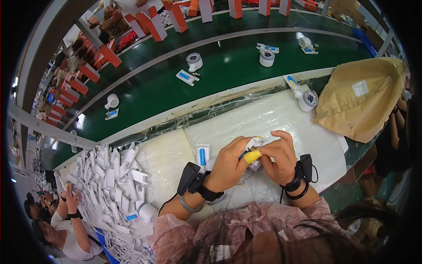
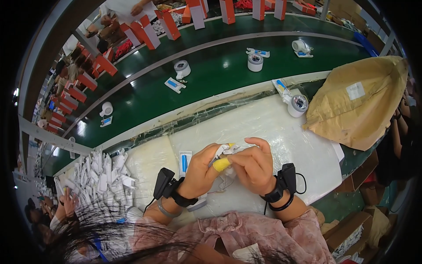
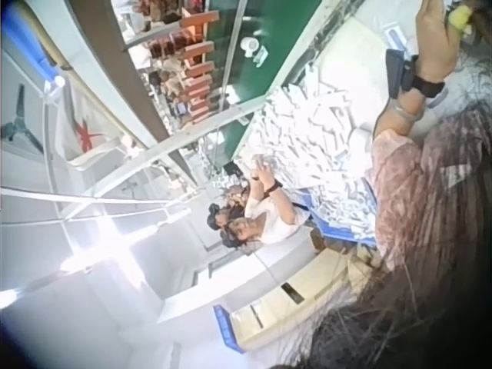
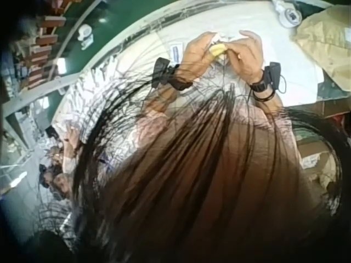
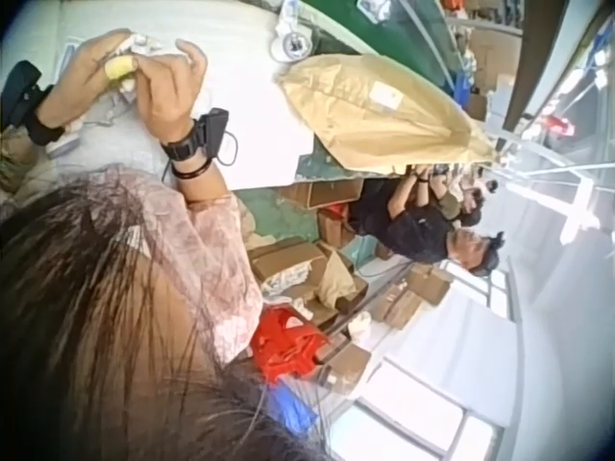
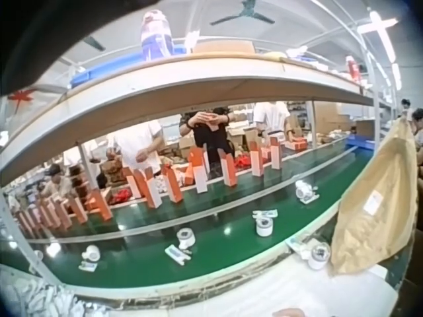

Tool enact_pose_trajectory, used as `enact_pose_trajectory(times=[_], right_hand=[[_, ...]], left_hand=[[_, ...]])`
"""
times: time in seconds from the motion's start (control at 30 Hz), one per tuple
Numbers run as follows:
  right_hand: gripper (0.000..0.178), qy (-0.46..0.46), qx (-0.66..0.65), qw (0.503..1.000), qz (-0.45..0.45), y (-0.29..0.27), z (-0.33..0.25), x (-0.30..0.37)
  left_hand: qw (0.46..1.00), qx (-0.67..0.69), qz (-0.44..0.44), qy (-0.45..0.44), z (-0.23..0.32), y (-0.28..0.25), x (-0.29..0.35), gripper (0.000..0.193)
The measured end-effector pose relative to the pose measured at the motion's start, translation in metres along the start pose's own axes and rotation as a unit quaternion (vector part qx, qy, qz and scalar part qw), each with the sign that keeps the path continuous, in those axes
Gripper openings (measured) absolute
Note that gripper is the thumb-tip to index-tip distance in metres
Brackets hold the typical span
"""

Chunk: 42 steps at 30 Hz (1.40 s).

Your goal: The person assembles a handheld fan by inserting a battery and motor into the plastic housing, connecting the wires, and snapping the casing together. They then place the completed fan onto the conveyor belt and pick up new components to repeat the process.

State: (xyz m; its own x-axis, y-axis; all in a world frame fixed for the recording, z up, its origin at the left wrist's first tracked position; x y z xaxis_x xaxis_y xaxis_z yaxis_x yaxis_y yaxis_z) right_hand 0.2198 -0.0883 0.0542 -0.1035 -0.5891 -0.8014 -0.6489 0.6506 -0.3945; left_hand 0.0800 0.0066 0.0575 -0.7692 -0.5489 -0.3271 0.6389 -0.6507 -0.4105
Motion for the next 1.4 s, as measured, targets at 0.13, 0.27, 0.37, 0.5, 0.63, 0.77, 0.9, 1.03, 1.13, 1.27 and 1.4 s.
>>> enact_pose_trajectory(times=[0.13, 0.27, 0.37, 0.5, 0.63, 0.77, 0.9, 1.03, 1.13, 1.27, 1.4], right_hand=[[0.025, 0.016, 0.017, 1.000, 0.002, 0.002, -0.002, 0.000], [0.028, 0.038, 0.003, 0.999, -0.012, 0.004, 0.001, 0.000], [0.026, 0.053, 0.010, 0.998, -0.017, 0.004, 0.003, -0.004], [0.023, 0.055, -0.008, 0.998, -0.025, 0.004, 0.005, -0.001], [0.021, 0.057, -0.017, 0.998, -0.025, 0.005, 0.005, -0.002], [0.020, 0.058, -0.020, 0.997, -0.038, 0.007, 0.007, -0.002], [0.019, 0.054, -0.027, 0.997, -0.041, 0.008, 0.009, -0.003], [0.019, 0.055, -0.037, 0.997, -0.050, 0.011, 0.008, -0.003], [0.019, 0.067, -0.042, 0.995, -0.057, 0.010, 0.012, 0.000], [0.019, 0.075, -0.055, 0.994, -0.064, 0.013, 0.014, 0.001], [0.018, 0.080, -0.053, 0.993, -0.069, 0.012, 0.016, 0.001]], left_hand=[[0.995, 0.028, -0.015, -0.093, 0.003, 0.002, 0.003, 0.025], [0.982, 0.100, -0.044, -0.155, -0.007, -0.004, -0.002, 0.022], [0.977, 0.116, -0.029, -0.177, -0.023, -0.025, -0.017, 0.023], [0.962, 0.062, 0.124, -0.233, -0.054, -0.096, -0.039, 0.029], [0.934, -0.173, 0.236, -0.205, -0.099, -0.173, -0.051, 0.032], [0.771, -0.566, 0.275, -0.101, -0.147, -0.199, -0.067, 0.038], [0.793, -0.596, 0.110, -0.069, -0.191, -0.184, -0.088, 0.045], [0.815, -0.573, 0.037, -0.076, -0.239, -0.180, -0.107, 0.051], [0.828, -0.555, 0.015, -0.075, -0.236, -0.188, -0.126, 0.051], [0.821, -0.568, 0.009, -0.050, -0.230, -0.187, -0.135, 0.046], [0.774, -0.633, 0.017, 0.006, -0.226, -0.178, -0.128, 0.041]])
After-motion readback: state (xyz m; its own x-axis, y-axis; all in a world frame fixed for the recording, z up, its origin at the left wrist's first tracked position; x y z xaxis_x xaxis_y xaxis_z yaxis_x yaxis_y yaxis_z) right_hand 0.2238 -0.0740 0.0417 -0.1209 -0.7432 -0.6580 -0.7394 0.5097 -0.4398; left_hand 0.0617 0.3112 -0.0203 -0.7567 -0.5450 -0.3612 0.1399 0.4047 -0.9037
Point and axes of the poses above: each hand's wrist, its own x-axis away from the middle knuckle, its own y-axis out of the palm, z = x × y, the point moved 1 cm from there along -x, towards the middle knuckle, and after that the axes turned 7 degrees about -x, right-handed, at the moved point
